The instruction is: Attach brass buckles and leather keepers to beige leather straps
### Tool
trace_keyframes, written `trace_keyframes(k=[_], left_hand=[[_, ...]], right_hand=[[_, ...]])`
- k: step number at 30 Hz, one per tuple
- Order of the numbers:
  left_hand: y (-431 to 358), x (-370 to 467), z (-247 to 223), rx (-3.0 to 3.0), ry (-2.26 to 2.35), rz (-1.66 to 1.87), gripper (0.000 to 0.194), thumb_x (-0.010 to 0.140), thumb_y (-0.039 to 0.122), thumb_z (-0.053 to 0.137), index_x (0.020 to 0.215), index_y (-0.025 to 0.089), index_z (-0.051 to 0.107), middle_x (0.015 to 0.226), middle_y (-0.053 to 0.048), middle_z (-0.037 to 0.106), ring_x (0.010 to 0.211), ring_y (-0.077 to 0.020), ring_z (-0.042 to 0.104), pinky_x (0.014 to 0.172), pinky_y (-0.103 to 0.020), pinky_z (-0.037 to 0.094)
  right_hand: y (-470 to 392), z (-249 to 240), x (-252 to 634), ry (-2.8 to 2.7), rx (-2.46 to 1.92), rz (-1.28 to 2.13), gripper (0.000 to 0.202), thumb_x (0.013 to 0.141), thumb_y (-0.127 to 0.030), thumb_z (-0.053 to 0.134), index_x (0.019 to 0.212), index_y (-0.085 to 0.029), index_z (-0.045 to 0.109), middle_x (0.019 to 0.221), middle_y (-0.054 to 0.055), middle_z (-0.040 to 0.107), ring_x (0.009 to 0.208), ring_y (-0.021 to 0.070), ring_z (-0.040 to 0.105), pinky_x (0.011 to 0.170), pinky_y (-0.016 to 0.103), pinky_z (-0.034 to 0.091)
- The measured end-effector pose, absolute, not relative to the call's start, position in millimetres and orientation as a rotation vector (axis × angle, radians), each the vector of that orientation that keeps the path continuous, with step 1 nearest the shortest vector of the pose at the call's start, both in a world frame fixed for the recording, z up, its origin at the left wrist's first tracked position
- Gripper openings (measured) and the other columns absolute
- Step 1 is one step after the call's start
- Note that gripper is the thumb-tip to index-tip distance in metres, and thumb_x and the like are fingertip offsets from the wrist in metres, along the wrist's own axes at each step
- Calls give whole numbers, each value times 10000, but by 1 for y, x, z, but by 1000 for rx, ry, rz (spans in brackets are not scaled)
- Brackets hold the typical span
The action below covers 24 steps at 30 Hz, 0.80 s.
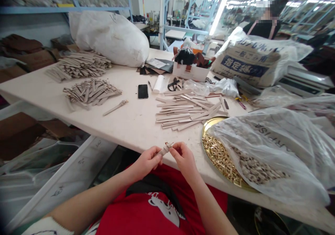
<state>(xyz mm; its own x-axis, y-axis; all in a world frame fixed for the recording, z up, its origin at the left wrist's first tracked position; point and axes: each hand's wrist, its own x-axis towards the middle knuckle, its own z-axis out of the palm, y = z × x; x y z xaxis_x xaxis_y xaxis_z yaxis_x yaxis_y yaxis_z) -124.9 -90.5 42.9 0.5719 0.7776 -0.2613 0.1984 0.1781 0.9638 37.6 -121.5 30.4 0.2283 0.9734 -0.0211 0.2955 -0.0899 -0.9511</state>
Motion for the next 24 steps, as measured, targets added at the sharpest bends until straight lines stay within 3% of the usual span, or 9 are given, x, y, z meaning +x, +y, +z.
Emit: trace_keyframes(k=[4,8,14,20,24], left_hand=[[-91,-124,45,1288,872,571,134,803,288,434,815,158,466,611,47,477,456,-50,368,452,-180,291],[-91,-121,48,1233,825,565,149,797,298,447,824,152,462,630,42,483,450,-43,373,459,-181,295],[-88,-120,44,1220,849,533,111,790,263,424,814,159,455,605,50,476,440,-48,376,441,-178,286],[-85,-126,34,1422,907,416,122,807,206,362,777,169,475,567,45,487,460,-73,414,456,-189,329],[-79,-131,36,1796,1071,517,180,813,272,446,946,177,522,823,-31,607,730,-157,550,670,-278,425]], right_hand=[[-126,26,37,-1286,-1610,970,231,742,-414,553,659,-199,529,567,-26,520,536,130,459,527,254,374],[-128,29,37,-1267,-1546,1107,252,778,-430,496,792,-209,618,708,10,609,669,165,534,628,284,420],[-128,31,28,-753,-1222,1526,323,804,-463,447,842,-208,642,864,39,635,768,164,559,699,301,448],[-118,29,18,-414,-1125,1490,206,678,-362,665,821,-222,614,774,-2,604,640,117,539,600,252,457],[-113,25,16,-390,-1199,1366,186,660,-339,685,751,-208,590,733,-17,591,596,98,525,584,235,455]])
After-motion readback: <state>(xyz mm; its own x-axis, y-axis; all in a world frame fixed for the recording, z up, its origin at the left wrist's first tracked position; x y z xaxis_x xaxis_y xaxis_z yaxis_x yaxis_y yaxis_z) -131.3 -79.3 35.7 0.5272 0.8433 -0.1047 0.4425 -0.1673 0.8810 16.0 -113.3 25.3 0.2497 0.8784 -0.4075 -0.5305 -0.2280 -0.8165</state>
